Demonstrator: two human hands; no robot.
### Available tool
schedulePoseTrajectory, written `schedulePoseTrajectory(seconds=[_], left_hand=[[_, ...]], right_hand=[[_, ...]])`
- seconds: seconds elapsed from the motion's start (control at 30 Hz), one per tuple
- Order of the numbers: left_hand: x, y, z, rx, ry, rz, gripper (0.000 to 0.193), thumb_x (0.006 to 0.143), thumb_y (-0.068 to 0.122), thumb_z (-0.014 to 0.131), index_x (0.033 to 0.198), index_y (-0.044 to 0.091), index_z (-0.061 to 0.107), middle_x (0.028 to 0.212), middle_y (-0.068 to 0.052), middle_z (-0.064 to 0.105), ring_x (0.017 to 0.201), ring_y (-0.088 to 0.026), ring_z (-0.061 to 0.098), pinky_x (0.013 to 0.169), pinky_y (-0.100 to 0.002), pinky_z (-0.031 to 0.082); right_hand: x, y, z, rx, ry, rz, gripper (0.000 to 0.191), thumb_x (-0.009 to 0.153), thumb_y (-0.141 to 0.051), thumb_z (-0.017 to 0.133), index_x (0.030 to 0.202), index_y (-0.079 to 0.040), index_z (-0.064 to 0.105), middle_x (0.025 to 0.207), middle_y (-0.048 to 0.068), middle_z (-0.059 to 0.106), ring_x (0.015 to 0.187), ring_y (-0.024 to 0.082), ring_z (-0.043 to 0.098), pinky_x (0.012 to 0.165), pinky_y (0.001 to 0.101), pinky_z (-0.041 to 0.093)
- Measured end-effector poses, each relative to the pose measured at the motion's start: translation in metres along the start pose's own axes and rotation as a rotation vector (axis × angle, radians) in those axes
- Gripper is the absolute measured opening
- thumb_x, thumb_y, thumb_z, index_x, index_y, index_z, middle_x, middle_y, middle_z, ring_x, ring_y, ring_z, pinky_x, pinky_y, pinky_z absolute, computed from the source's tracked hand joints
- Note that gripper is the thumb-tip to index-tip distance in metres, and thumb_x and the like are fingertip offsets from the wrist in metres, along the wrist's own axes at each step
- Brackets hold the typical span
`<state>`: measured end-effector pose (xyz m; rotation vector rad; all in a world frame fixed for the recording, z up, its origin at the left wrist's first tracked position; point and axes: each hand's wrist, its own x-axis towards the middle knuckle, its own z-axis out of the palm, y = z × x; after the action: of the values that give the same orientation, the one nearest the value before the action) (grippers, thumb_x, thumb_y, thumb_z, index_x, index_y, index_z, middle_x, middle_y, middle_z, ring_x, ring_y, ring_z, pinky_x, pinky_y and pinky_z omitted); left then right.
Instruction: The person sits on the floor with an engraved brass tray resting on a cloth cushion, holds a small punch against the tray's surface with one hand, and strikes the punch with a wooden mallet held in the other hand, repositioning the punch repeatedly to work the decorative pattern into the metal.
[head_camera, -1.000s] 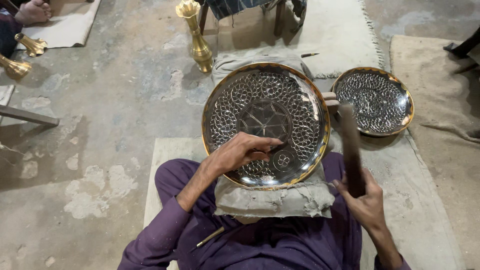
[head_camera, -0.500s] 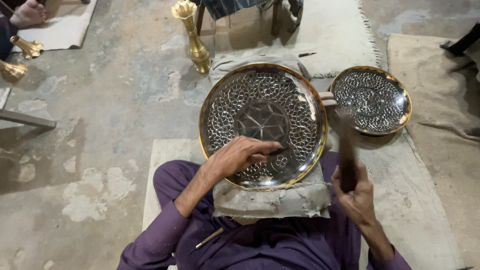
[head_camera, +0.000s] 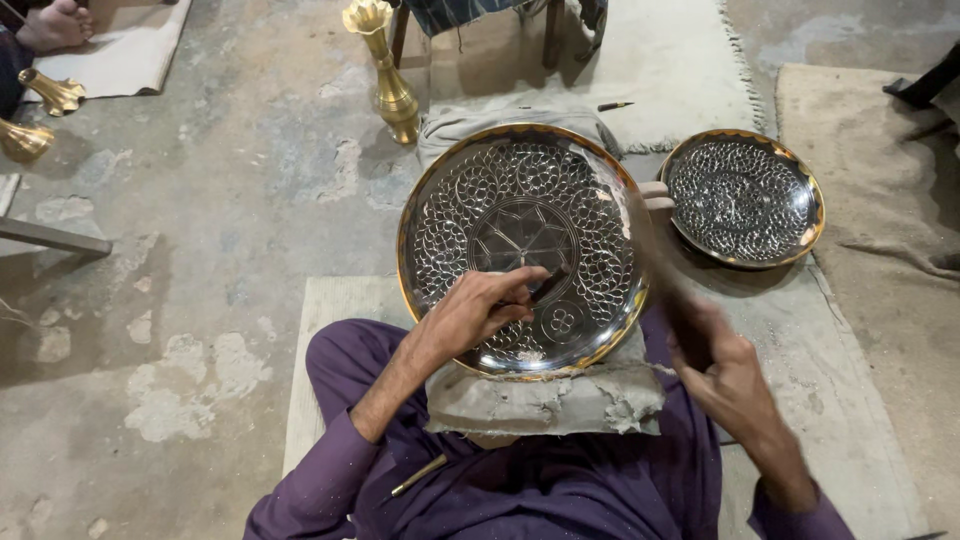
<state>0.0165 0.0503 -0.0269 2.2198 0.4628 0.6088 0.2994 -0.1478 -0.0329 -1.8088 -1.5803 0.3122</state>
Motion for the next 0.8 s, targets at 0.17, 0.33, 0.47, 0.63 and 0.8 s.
schedulePoseTrajectory(seconds=[0.17,0.33,0.47,0.63,0.8], left_hand=[[0.004,0.003,-0.003,-0.009,-0.035,0.068,0.058,0.084,0.014,0.078,0.139,0.009,0.060,0.087,-0.008,0.073,0.076,-0.024,0.071,0.069,-0.039,0.055],[0.008,0.001,-0.005,-0.021,-0.113,0.101,0.053,0.087,0.015,0.075,0.138,0.012,0.061,0.089,-0.008,0.074,0.078,-0.025,0.072,0.070,-0.041,0.054],[0.009,0.000,-0.003,0.007,-0.143,0.143,0.049,0.091,0.017,0.072,0.139,0.014,0.062,0.094,-0.005,0.076,0.082,-0.024,0.073,0.072,-0.041,0.055],[0.010,-0.003,0.000,0.050,-0.202,0.008,0.054,0.089,0.020,0.071,0.142,0.018,0.060,0.091,-0.001,0.077,0.080,-0.019,0.072,0.076,-0.039,0.058],[0.008,-0.008,0.002,-0.017,-0.155,0.103,0.051,0.090,0.017,0.069,0.141,0.018,0.061,0.109,-0.003,0.078,0.090,-0.018,0.075,0.080,-0.037,0.061]], right_hand=[[-0.004,0.002,0.006,-0.063,0.054,0.075,0.038,0.089,-0.008,0.070,0.125,-0.010,0.058,0.103,0.014,0.075,0.084,0.024,0.075,0.075,0.0376,0.065],[-0.021,0.008,0.016,-0.298,-0.016,0.240,0.053,0.084,-0.009,0.075,0.135,-0.012,0.059,0.103,0.014,0.077,0.079,0.027,0.076,0.070,0.0409,0.062],[-0.032,0.011,0.020,-0.016,0.093,0.060,0.052,0.083,-0.009,0.071,0.132,-0.007,0.055,0.109,0.016,0.074,0.091,0.029,0.075,0.079,0.0418,0.062],[-0.040,0.010,0.013,-0.371,0.013,0.248,0.064,0.071,-0.004,0.069,0.134,-0.012,0.060,0.102,0.015,0.075,0.081,0.034,0.074,0.069,0.0471,0.059],[-0.042,0.009,0.013,-0.325,0.113,0.242,0.059,0.077,-0.006,0.069,0.135,-0.012,0.059,0.100,0.015,0.074,0.079,0.032,0.074,0.070,0.0447,0.059]])
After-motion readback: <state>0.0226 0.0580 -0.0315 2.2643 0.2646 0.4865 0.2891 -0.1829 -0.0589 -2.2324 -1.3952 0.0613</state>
